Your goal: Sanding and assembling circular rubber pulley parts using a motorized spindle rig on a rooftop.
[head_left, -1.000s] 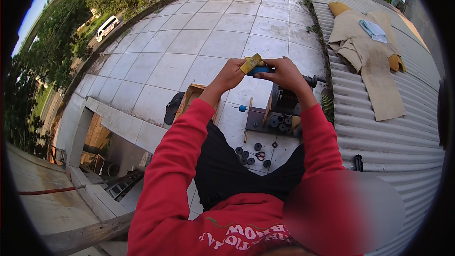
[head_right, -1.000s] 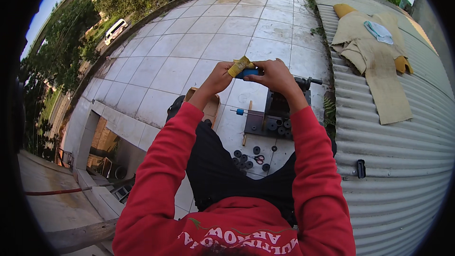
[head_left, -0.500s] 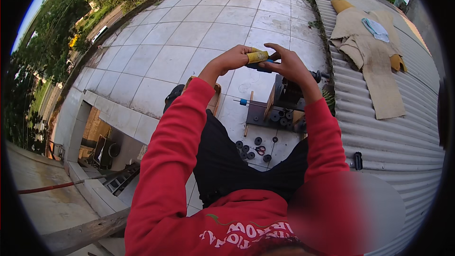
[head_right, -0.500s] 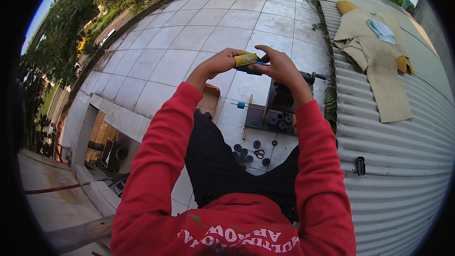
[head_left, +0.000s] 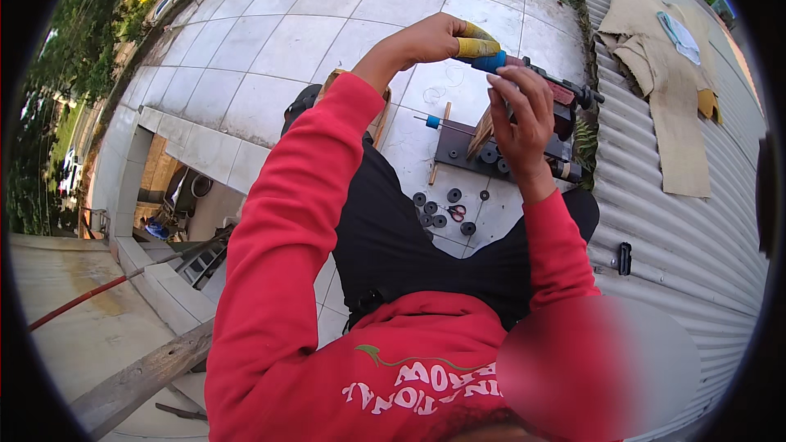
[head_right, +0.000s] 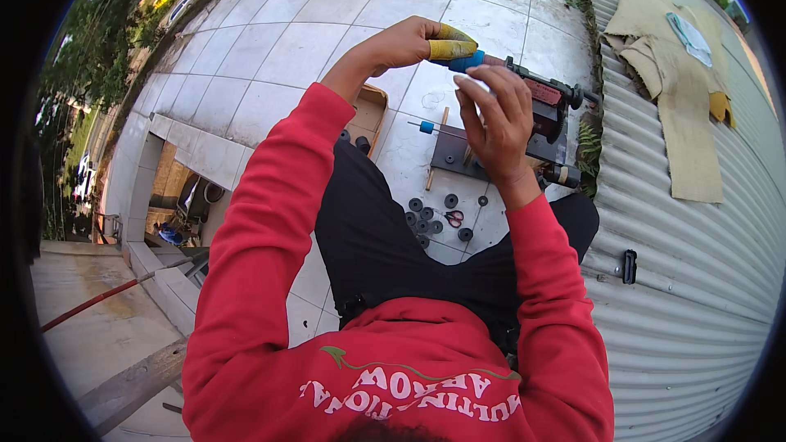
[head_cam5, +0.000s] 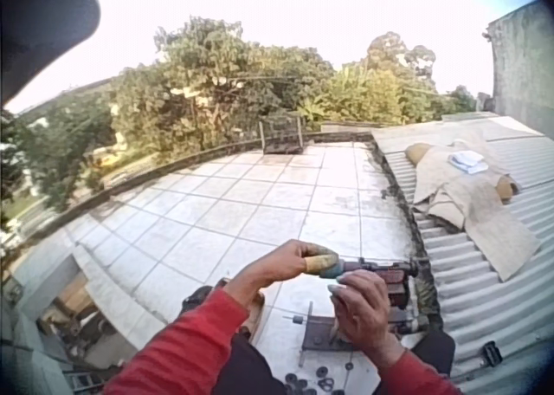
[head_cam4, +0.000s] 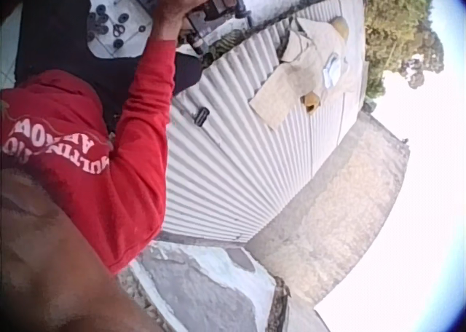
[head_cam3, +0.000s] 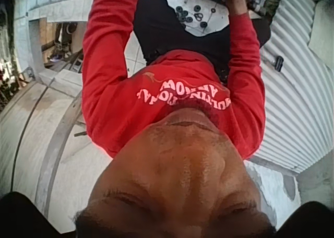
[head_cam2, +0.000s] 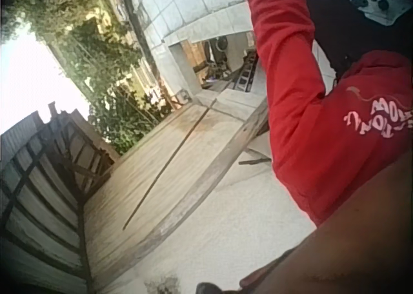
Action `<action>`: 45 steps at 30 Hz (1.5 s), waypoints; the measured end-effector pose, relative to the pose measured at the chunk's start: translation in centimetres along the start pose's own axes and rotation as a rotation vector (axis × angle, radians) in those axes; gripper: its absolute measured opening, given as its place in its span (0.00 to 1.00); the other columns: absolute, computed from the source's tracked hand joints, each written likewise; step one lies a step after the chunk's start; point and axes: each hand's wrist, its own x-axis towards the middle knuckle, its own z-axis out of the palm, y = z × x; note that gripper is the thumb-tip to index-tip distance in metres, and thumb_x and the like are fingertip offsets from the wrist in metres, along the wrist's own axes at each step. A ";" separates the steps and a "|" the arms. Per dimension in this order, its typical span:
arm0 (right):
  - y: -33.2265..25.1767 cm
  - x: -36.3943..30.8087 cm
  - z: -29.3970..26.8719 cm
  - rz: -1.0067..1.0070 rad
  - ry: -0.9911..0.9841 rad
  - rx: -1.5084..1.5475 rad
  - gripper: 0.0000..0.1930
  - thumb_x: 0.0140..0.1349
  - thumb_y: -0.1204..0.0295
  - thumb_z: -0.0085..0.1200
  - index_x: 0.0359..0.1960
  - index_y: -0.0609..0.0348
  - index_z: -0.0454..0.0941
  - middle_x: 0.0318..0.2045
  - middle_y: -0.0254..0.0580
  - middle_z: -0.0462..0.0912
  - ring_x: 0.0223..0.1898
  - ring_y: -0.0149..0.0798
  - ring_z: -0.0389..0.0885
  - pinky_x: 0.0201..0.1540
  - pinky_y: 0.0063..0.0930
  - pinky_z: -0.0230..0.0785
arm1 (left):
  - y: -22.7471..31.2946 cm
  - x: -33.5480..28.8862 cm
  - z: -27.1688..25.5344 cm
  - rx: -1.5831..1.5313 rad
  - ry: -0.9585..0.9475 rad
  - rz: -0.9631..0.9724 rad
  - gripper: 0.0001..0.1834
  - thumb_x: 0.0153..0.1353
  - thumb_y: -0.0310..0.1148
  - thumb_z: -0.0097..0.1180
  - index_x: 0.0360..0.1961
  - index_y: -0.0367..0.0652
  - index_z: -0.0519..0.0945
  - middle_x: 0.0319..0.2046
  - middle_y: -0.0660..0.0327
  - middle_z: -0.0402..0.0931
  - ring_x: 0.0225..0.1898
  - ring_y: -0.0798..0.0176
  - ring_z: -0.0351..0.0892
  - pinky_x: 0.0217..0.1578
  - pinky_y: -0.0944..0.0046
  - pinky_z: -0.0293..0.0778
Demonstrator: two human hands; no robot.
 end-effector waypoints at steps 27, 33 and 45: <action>7.0 -20.9 18.4 0.794 -1.229 0.219 0.31 0.59 0.73 0.66 0.67 0.53 0.74 0.55 0.61 0.83 0.55 0.59 0.83 0.59 0.46 0.75 | -0.7 0.1 0.4 0.055 0.076 0.106 0.22 0.63 0.20 0.54 0.58 0.29 0.83 0.43 0.49 0.86 0.44 0.58 0.85 0.53 0.65 0.79; 7.3 -22.0 18.5 0.582 -1.102 0.211 0.27 0.58 0.71 0.67 0.62 0.55 0.80 0.51 0.55 0.86 0.53 0.57 0.85 0.57 0.44 0.76 | -1.8 0.8 0.7 -0.032 0.139 0.122 0.19 0.62 0.33 0.68 0.53 0.36 0.88 0.40 0.51 0.88 0.38 0.60 0.84 0.46 0.62 0.80; 6.3 -21.9 18.1 0.882 -0.882 0.362 0.19 0.61 0.71 0.70 0.53 0.58 0.85 0.46 0.51 0.90 0.49 0.48 0.89 0.54 0.37 0.79 | -0.5 -0.5 0.2 0.034 0.068 0.098 0.23 0.64 0.20 0.54 0.61 0.28 0.81 0.46 0.47 0.85 0.45 0.56 0.86 0.54 0.64 0.80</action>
